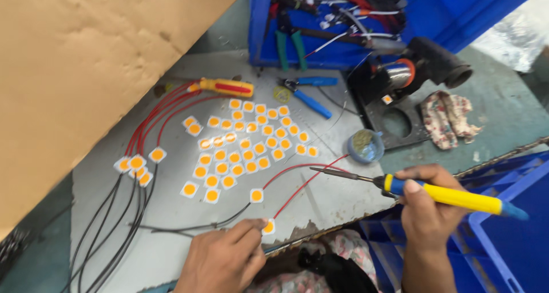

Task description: The person solders red and black wires to small square LED modules on a workbench. They use a soldering iron and solder wire to attach wires to the LED contacts, then strip the ends of additional wires with wire cutters. The person handles multiple LED modules and wires throughout the clip.

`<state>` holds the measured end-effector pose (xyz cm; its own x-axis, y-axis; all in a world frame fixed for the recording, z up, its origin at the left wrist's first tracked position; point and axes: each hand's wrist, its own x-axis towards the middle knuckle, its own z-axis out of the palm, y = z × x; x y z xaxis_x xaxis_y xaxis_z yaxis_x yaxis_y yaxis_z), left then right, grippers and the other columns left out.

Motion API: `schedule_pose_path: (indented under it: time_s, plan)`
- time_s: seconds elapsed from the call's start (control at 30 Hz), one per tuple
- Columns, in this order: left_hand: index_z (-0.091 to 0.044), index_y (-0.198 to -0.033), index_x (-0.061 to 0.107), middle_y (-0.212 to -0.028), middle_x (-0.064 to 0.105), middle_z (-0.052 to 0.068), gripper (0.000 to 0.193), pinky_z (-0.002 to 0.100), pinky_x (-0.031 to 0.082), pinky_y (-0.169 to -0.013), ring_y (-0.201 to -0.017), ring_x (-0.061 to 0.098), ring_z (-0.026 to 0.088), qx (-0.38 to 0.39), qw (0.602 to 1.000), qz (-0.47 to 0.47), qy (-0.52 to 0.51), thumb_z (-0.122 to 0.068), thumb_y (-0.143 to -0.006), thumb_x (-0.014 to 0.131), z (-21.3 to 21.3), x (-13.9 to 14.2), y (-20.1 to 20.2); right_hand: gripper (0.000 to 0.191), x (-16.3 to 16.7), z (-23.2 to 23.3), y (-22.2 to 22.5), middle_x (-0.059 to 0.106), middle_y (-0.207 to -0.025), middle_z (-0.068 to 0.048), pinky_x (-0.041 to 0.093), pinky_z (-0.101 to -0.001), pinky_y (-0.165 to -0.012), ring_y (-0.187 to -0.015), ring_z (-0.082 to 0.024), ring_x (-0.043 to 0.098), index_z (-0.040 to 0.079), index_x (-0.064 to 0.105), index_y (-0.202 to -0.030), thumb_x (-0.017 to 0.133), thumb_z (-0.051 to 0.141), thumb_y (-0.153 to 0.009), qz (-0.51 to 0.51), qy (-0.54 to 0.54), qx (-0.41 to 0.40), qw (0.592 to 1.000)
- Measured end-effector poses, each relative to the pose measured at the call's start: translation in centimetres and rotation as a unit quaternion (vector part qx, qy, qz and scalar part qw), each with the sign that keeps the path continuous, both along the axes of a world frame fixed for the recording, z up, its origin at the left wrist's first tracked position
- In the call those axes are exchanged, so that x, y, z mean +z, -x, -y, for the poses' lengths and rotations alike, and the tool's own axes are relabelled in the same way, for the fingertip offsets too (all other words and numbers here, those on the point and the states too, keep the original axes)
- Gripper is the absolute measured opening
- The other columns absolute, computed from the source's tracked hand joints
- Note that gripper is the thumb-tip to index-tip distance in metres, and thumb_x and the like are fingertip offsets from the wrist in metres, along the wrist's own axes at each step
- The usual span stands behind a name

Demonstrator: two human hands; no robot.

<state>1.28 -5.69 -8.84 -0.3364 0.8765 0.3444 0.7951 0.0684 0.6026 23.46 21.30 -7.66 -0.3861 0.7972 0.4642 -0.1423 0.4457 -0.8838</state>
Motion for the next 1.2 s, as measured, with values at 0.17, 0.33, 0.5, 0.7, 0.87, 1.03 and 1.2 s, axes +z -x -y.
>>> schedule_pose_path:
  time_s: [0.17, 0.33, 0.5, 0.7, 0.87, 1.03, 1.2]
  plan:
    - [-0.007, -0.069, 0.063, -0.109, 0.078, -0.003, 0.015, 0.032, 0.051, -0.041, -0.040, 0.060, 0.018, 0.022, 0.999, -0.020, -0.023, -0.007, -0.064, 0.076, -0.2, -1.8, -0.2, 0.017, 0.4, -0.1, 2.4, 0.068, -0.087, -0.004, 0.045, -0.0185, -0.060, -0.065, -0.005, 0.058, -0.002, 0.067, -0.104, 0.066, 0.013, -0.095, 0.053, 0.024, -0.010, 0.998]
    - [-0.007, -0.071, 0.063, -0.105, 0.078, -0.002, 0.013, 0.032, 0.051, -0.041, -0.040, 0.060, 0.016, 0.021, 0.999, -0.025, -0.025, -0.006, -0.063, 0.075, 0.0, -2.5, -0.1, 0.015, 0.8, 0.7, 4.4, 0.064, -0.078, -0.001, 0.044, -0.0182, -0.060, -0.066, -0.004, 0.057, -0.001, 0.070, -0.103, 0.067, 0.012, -0.096, 0.109, 0.003, 0.007, 0.994]
    - [-0.007, -0.071, 0.063, -0.106, 0.078, -0.002, 0.012, 0.031, 0.052, -0.044, -0.043, 0.061, 0.015, 0.014, 1.000, -0.018, -0.017, -0.006, -0.066, 0.074, 0.0, -2.4, 0.1, 0.015, 1.3, 0.8, 5.3, 0.063, -0.077, 0.000, 0.043, -0.0183, -0.061, -0.067, -0.004, 0.057, -0.001, 0.070, -0.102, 0.067, 0.012, -0.095, 0.129, -0.019, 0.020, 0.991]
    - [-0.006, -0.071, 0.063, -0.106, 0.078, -0.002, 0.012, 0.032, 0.053, -0.045, -0.043, 0.062, 0.016, 0.011, 1.000, -0.018, -0.008, -0.007, -0.066, 0.074, -0.1, -2.4, 0.1, 0.016, 2.5, 0.9, 5.3, 0.068, -0.086, -0.002, 0.043, -0.0217, -0.069, -0.076, -0.006, 0.056, 0.000, 0.071, -0.099, 0.067, 0.014, -0.091, 0.152, -0.089, 0.064, 0.982]
    - [-0.006, -0.075, 0.065, -0.105, 0.078, -0.001, 0.013, 0.032, 0.054, -0.046, -0.048, 0.066, 0.017, 0.011, 0.999, -0.021, -0.023, -0.007, -0.066, 0.074, -0.1, -2.3, 0.0, 0.018, 3.1, 1.0, 5.6, 0.069, -0.085, -0.003, 0.043, -0.0225, -0.067, -0.073, -0.008, 0.056, 0.000, 0.071, -0.096, 0.067, 0.015, -0.086, 0.165, -0.108, 0.078, 0.977]
    - [-0.007, -0.073, 0.063, -0.106, 0.078, -0.002, 0.012, 0.032, 0.055, -0.046, -0.049, 0.067, 0.017, 0.015, 1.000, -0.016, -0.015, -0.007, -0.068, 0.073, 0.0, -2.2, -0.2, 0.018, 2.8, 0.9, 5.5, 0.066, -0.084, -0.001, 0.041, -0.0216, -0.068, -0.075, -0.006, 0.054, -0.001, 0.071, -0.097, 0.066, 0.014, -0.088, 0.162, -0.078, 0.065, 0.982]
    - [-0.006, -0.074, 0.064, -0.105, 0.078, -0.001, 0.013, 0.033, 0.054, -0.045, -0.047, 0.066, 0.019, 0.007, 1.000, -0.008, -0.003, -0.009, -0.067, 0.075, 0.1, -2.0, -0.2, 0.017, 2.2, 0.8, 5.5, 0.061, -0.083, 0.001, 0.037, -0.0210, -0.065, -0.074, -0.005, 0.048, -0.001, 0.071, -0.098, 0.067, 0.013, -0.089, 0.143, -0.037, 0.056, 0.987]
